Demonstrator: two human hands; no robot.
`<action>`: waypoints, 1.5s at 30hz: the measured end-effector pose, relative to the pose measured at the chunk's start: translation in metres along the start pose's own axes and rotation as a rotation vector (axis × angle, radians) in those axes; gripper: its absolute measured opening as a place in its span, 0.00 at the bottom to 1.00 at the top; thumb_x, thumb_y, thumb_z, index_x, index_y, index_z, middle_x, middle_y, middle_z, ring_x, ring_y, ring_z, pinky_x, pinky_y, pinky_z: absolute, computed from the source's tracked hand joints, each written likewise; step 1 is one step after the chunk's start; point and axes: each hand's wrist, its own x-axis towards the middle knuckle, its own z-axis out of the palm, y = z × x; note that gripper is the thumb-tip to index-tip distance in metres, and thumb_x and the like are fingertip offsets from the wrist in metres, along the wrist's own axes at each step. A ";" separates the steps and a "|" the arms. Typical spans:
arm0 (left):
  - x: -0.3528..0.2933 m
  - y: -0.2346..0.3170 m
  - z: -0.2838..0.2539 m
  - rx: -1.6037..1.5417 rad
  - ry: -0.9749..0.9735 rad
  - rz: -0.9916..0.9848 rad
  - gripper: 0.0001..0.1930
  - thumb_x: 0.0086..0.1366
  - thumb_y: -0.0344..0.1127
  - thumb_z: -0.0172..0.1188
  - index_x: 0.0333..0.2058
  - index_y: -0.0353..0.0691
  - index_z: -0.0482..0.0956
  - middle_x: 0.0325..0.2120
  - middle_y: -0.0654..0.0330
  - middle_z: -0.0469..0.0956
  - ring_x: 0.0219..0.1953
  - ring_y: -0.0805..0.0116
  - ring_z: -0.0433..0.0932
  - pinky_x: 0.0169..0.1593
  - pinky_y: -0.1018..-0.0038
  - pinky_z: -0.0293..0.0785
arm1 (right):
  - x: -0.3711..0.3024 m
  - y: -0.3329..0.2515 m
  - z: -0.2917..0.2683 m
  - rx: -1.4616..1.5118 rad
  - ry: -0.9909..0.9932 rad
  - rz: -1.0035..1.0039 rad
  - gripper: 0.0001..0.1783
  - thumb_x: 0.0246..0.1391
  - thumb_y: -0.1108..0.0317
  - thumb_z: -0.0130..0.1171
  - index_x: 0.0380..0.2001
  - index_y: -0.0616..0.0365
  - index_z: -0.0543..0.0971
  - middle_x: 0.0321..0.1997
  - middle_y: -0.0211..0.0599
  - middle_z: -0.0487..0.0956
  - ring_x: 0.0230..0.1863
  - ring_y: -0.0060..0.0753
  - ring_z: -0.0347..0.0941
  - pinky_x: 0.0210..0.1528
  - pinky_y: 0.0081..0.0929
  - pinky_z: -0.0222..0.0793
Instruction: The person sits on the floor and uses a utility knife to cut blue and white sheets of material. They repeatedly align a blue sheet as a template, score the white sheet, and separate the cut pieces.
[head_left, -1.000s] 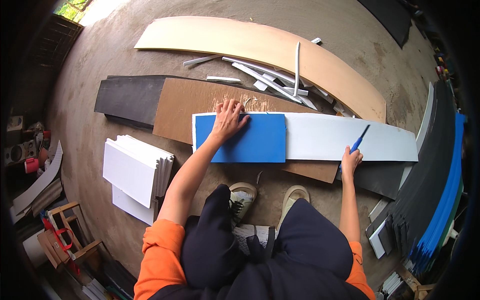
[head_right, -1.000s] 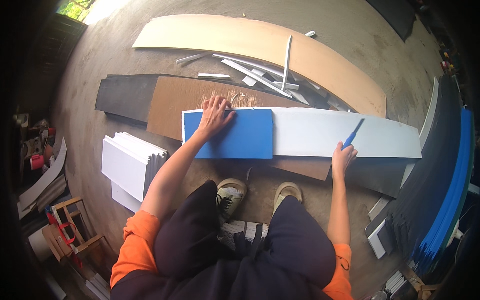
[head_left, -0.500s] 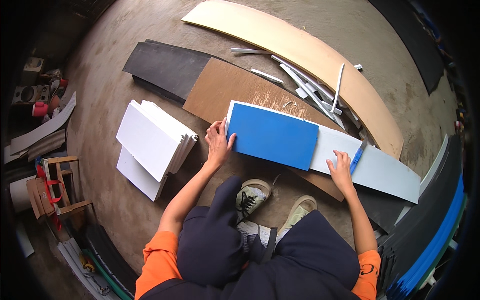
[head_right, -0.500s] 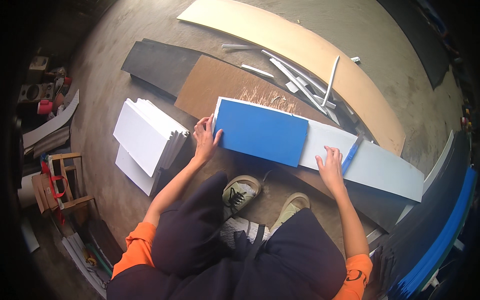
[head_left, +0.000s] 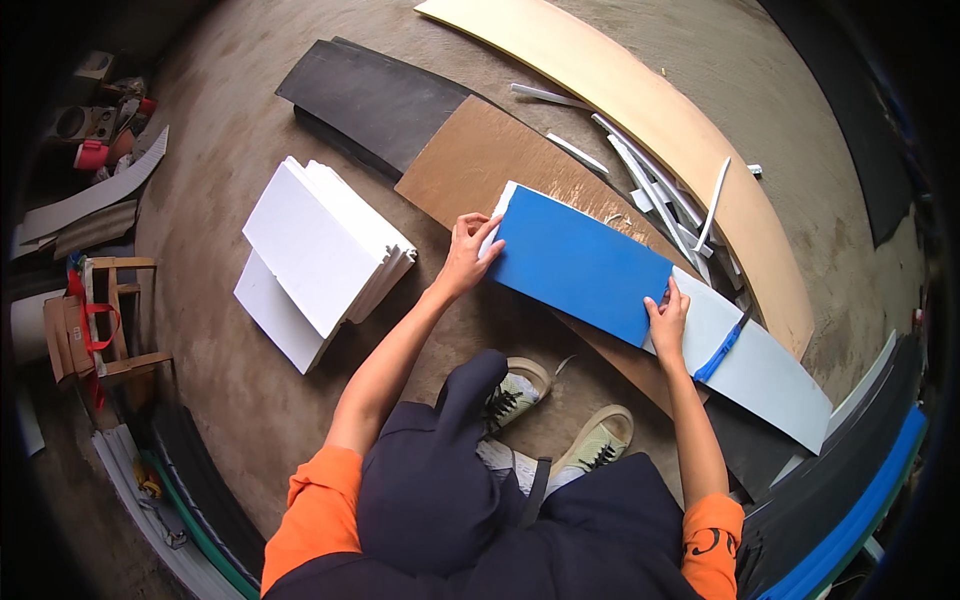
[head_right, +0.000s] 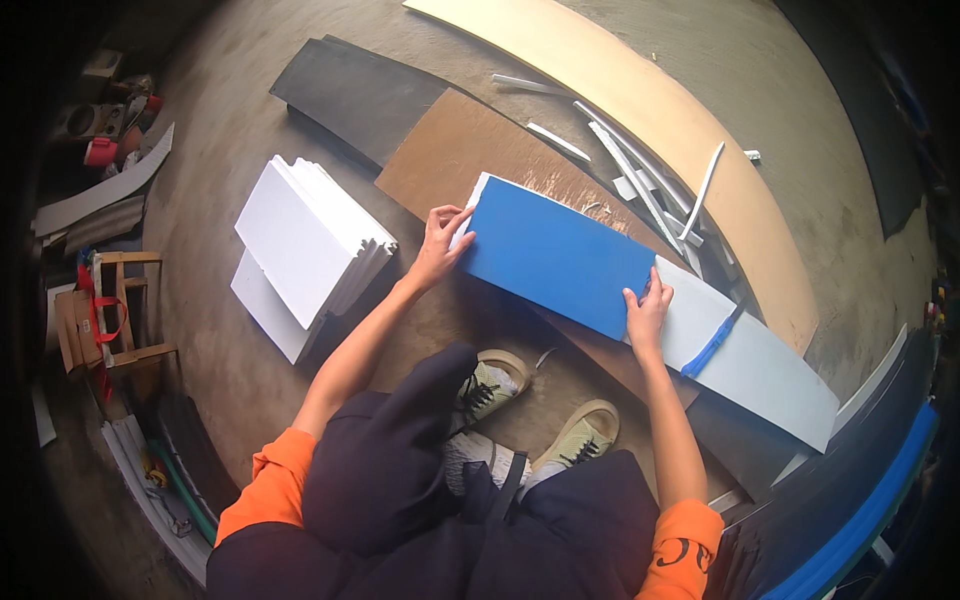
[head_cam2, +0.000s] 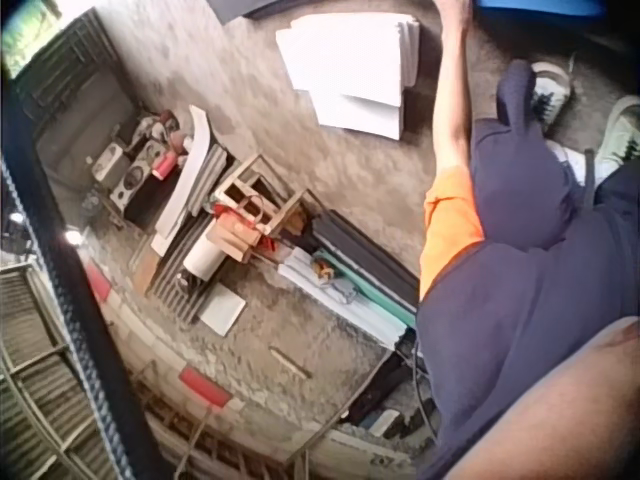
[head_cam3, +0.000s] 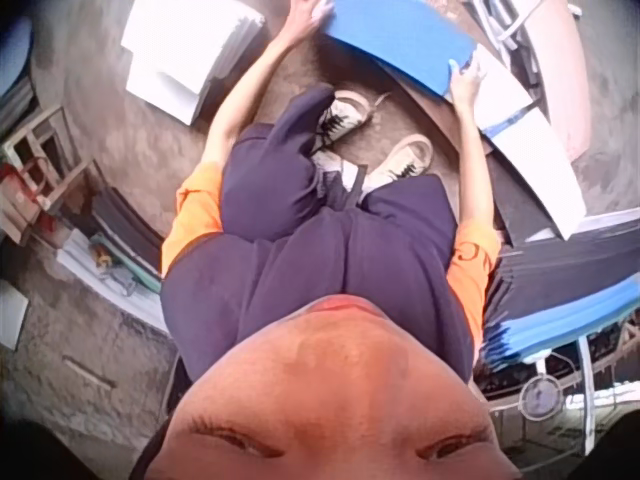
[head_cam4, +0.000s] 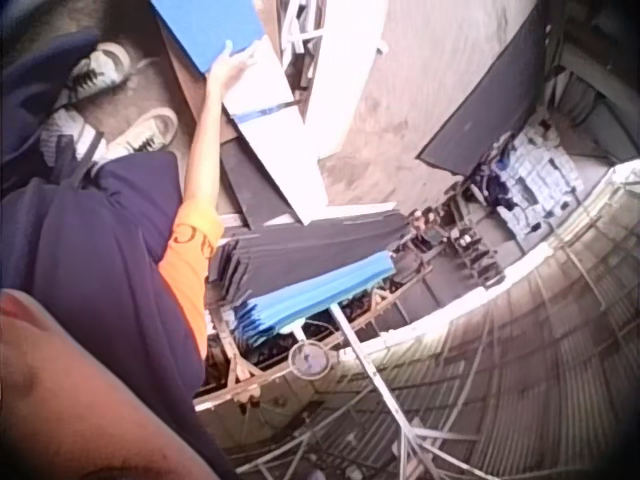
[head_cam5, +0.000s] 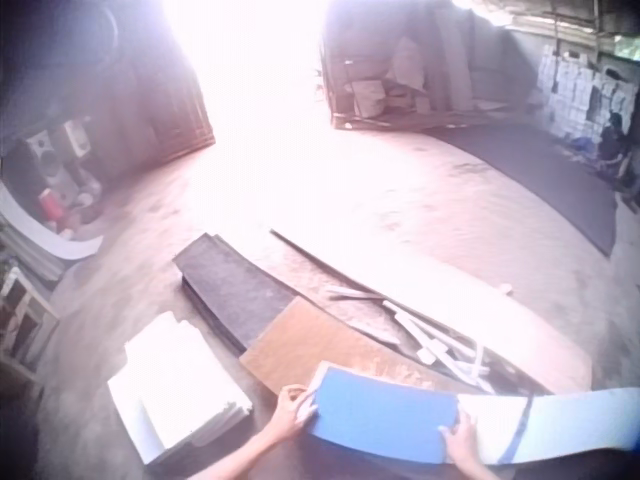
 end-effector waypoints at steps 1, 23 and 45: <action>0.005 -0.005 -0.005 -0.194 -0.019 -0.109 0.21 0.58 0.33 0.54 0.52 0.42 0.67 0.42 0.55 0.64 0.40 0.66 0.68 0.45 0.72 0.68 | 0.001 0.000 0.001 0.005 0.000 0.011 0.34 0.45 0.69 0.61 0.57 0.58 0.60 0.39 0.37 0.62 0.29 0.23 0.62 0.37 0.21 0.65; 0.032 -0.021 -0.027 -0.192 -0.215 -0.017 0.19 0.56 0.30 0.57 0.47 0.54 0.74 0.36 0.61 0.68 0.38 0.70 0.70 0.42 0.75 0.68 | 0.002 -0.013 0.009 0.075 0.070 0.114 0.45 0.33 0.61 0.70 0.57 0.53 0.60 0.42 0.38 0.60 0.36 0.31 0.60 0.42 0.26 0.62; 0.028 -0.011 -0.029 -0.295 -0.377 -0.220 0.40 0.46 0.35 0.67 0.58 0.57 0.57 0.41 0.57 0.62 0.38 0.67 0.68 0.44 0.74 0.70 | -0.003 -0.022 0.001 0.015 0.050 0.133 0.45 0.33 0.61 0.70 0.56 0.54 0.60 0.41 0.39 0.62 0.37 0.32 0.62 0.42 0.29 0.63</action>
